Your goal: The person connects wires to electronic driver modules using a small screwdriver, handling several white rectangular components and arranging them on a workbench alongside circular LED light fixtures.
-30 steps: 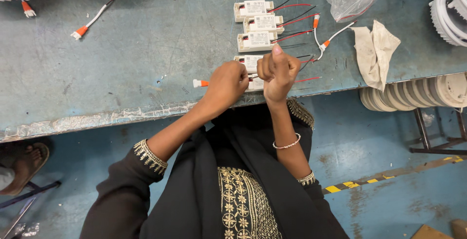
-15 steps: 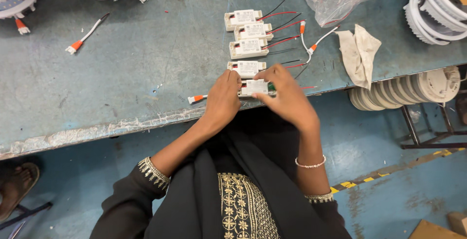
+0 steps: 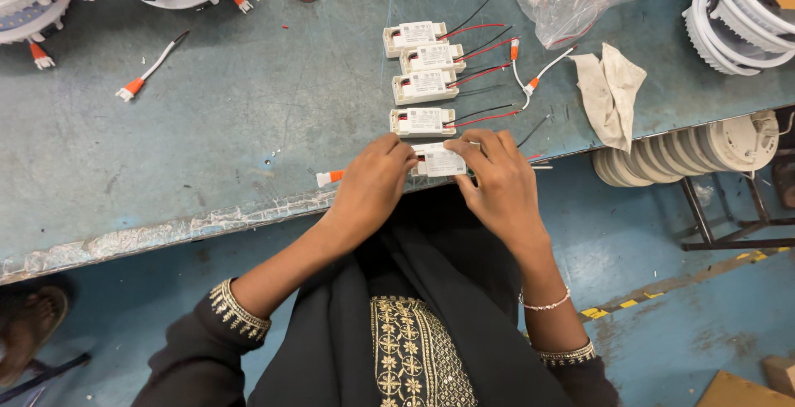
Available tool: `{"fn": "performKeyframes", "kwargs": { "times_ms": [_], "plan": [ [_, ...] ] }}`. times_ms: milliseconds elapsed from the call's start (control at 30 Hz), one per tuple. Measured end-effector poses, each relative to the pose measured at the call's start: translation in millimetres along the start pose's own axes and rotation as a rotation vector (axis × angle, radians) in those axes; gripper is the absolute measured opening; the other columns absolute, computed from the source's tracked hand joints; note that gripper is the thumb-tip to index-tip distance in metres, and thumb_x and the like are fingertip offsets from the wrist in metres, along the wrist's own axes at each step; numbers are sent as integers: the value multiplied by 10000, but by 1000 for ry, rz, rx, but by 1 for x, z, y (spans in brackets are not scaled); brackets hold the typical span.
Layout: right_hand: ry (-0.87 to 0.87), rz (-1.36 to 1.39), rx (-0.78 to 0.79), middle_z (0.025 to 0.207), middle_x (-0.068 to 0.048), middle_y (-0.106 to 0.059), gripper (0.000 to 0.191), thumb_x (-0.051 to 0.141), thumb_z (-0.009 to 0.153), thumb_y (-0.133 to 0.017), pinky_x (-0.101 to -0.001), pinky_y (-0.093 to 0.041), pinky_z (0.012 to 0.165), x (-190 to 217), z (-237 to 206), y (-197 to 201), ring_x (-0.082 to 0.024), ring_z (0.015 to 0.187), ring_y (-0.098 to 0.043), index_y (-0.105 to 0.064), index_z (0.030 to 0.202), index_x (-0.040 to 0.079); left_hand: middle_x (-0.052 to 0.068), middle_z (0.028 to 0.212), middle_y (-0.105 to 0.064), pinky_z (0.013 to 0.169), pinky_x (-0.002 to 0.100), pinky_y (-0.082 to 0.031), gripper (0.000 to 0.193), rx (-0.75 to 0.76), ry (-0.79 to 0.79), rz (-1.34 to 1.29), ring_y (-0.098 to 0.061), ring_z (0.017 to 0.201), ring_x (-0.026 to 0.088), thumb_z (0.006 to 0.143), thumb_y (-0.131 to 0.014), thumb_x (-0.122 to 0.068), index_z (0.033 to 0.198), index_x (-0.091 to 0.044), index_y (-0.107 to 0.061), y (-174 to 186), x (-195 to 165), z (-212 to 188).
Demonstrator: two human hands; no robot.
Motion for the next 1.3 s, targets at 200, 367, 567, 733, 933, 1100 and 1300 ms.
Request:
{"fn": "performKeyframes", "kwargs": {
  "times_ms": [200,367,567,733,933,1100,1300],
  "plan": [
    [24,11,-11,1160,-26,-656,502,69,704,-840,-391,-536,817,15,7,0,-255,1049,-606,-706,1182,144,194,961,-556,761,470,-511,180,31,-68,175,-604,922,388,834,-636,-7,977,29,-533,8,3,-4],
    [44,57,41,1163,-42,-664,489,109,708,-843,-408,-541,842,28,19,2,-271,1074,-630,-707,1176,146,191,987,-543,760,449,-517,243,123,-30,270,-600,920,370,773,-622,11,992,19,-515,25,5,-7],
    [106,285,-26,1169,-108,-662,466,229,798,-887,-401,-543,899,-2,72,-6,-309,1075,-667,-676,1181,70,219,1325,-505,1087,495,-420,369,-337,-99,230,-493,1288,421,929,-692,-46,1265,-22,-539,84,1,-17],
    [-35,331,-32,1045,-120,-680,474,354,776,-934,-387,-521,814,-66,182,-59,-298,936,-666,-727,1083,58,205,1447,-450,1158,523,-371,462,-522,60,57,-399,1392,398,938,-690,-22,1359,-19,-499,68,-2,-49],
    [-24,360,-528,1096,-151,-503,528,237,854,-860,-416,-509,826,-86,279,-78,-309,913,-592,-575,1247,29,204,1410,-474,1099,487,-421,408,-472,167,32,-426,1350,402,915,-663,-9,1304,-23,-541,22,13,-60],
    [-47,396,-678,1141,-102,-528,239,66,998,-656,-376,-517,971,-106,265,-62,-268,1044,-627,-629,1231,110,178,1373,-508,1077,482,-433,361,-445,183,125,-475,1307,396,896,-665,-31,1246,-26,-578,9,18,-44],
    [-223,361,-451,857,-96,-692,76,118,963,-716,-354,-510,758,-189,166,-17,-212,800,-646,-702,970,44,156,1352,-536,1077,489,-427,347,-429,174,193,-500,1286,384,874,-680,-35,1214,-42,-610,1,19,-34]
  ]
}}
Point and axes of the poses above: each hand's wrist, its own z-axis towards the middle knuckle, its own y-axis out of the back of the hand, x = y × z, the point moved 5 cm from there along z, towards the middle knuckle
